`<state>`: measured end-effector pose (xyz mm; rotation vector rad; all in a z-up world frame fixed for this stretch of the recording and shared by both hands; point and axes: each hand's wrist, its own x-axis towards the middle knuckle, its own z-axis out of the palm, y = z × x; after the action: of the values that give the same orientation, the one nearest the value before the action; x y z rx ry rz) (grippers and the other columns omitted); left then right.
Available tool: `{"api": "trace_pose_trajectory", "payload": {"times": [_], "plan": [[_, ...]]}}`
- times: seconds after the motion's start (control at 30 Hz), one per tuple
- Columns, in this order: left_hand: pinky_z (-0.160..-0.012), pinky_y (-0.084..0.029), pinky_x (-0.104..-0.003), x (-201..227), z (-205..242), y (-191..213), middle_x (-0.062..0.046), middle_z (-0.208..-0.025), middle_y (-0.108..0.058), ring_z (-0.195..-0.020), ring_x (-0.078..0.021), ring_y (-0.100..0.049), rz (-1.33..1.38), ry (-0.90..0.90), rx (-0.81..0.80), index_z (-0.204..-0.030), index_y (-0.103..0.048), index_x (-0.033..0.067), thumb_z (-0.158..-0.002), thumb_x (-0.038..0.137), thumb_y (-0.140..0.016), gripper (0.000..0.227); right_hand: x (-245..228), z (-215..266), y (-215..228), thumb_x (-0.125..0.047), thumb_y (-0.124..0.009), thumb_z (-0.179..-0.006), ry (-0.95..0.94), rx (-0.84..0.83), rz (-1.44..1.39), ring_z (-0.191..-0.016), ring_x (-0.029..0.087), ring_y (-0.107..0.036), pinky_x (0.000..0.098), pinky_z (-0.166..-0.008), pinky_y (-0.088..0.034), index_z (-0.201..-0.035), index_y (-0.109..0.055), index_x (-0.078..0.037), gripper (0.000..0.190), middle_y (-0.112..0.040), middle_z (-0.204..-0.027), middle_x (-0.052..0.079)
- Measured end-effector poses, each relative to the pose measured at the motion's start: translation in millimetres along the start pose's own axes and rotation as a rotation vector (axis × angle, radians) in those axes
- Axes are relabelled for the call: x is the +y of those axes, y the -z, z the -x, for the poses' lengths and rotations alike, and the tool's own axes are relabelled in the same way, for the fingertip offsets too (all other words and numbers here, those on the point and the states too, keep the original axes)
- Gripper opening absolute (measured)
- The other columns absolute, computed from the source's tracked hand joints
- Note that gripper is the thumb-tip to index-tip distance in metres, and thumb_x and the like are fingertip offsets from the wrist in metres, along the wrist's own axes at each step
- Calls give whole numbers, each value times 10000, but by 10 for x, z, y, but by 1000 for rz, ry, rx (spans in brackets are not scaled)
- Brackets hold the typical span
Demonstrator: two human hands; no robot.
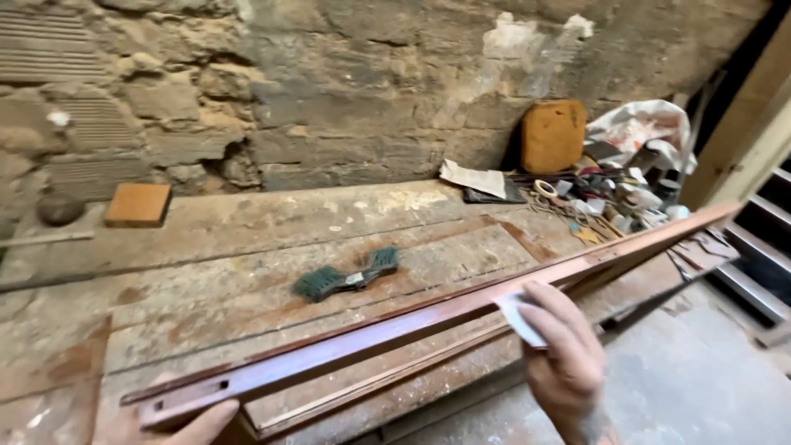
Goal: Sanding a wooden frame and brushing off dust in a workshop
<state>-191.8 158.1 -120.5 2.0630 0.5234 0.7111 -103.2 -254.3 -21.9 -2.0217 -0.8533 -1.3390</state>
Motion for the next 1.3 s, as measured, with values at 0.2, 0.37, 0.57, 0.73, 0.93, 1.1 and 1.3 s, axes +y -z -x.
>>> {"api": "trace_pose_trajectory", "payload": {"times": [0.2, 0.37, 0.57, 0.73, 0.93, 1.1, 1.3], "plan": [[-843, -627, -329, -209, 111, -378, -143, -947, -819, -832, -184, -739, 693, -6, -31, -932, -799, -40, -638, -52, -886, 306, 206, -61, 51, 142, -458, -751, 190, -315, 52, -1165, 348, -695, 448, -1109, -528, -1281, -653, 13, 580, -706, -1252, 198], [-789, -634, -314, -59, 148, -345, -125, -899, -815, -798, -173, -739, 757, -13, -25, -904, -804, -23, -645, -49, -894, 276, 600, -249, 279, 145, -493, -636, 77, -472, 140, -1073, 247, -672, 335, -996, -513, -1220, -733, -162, 702, -720, -1199, 42], [-745, -644, -307, 30, 132, -395, -98, -876, -816, -754, -158, -737, 878, -33, -92, -856, -800, 24, -673, -46, -892, 216, 364, -174, 56, 130, -509, -587, 15, -393, 177, -1079, 253, -665, 367, -1001, -521, -1183, -752, -155, 704, -733, -1203, 29], [-756, -636, -313, 93, 115, -400, -110, -906, -833, -771, -163, -742, 971, 23, -194, -881, -813, 14, -708, -49, -883, 197, -565, -139, -436, 142, -493, -575, 68, -311, 126, -1076, 306, -664, 407, -995, -517, -1152, -752, -89, 673, -726, -1207, 100], [-929, -623, -374, 104, 49, -430, -138, -1091, -810, -966, -198, -751, 1147, -81, -418, -1097, -786, -19, -796, 8, -833, 306, -1985, -223, -1003, -39, -499, -864, 111, -328, 96, -1133, 349, -632, 447, -1044, -480, -1274, -670, -65, 446, -662, -1300, 140], [-644, -516, -216, 206, -18, -248, 64, -838, -711, -767, -21, -604, 853, -346, -528, -935, -799, 54, -804, -12, -808, 147, -1843, -252, -982, 20, -418, -962, 240, -291, -176, -1114, 337, -680, 447, -1003, -544, -1200, -684, -3, 357, -700, -1227, 182], [-867, -694, -346, 583, -26, 0, -121, -1067, -803, -974, -246, -811, 866, -412, -475, -1088, -767, 44, -842, 168, -816, 280, -1105, -50, -650, 144, -430, -644, -94, -278, 71, -1214, 265, -635, 373, -1183, -454, -1172, -751, -61, 651, -702, -1271, 115]]}}
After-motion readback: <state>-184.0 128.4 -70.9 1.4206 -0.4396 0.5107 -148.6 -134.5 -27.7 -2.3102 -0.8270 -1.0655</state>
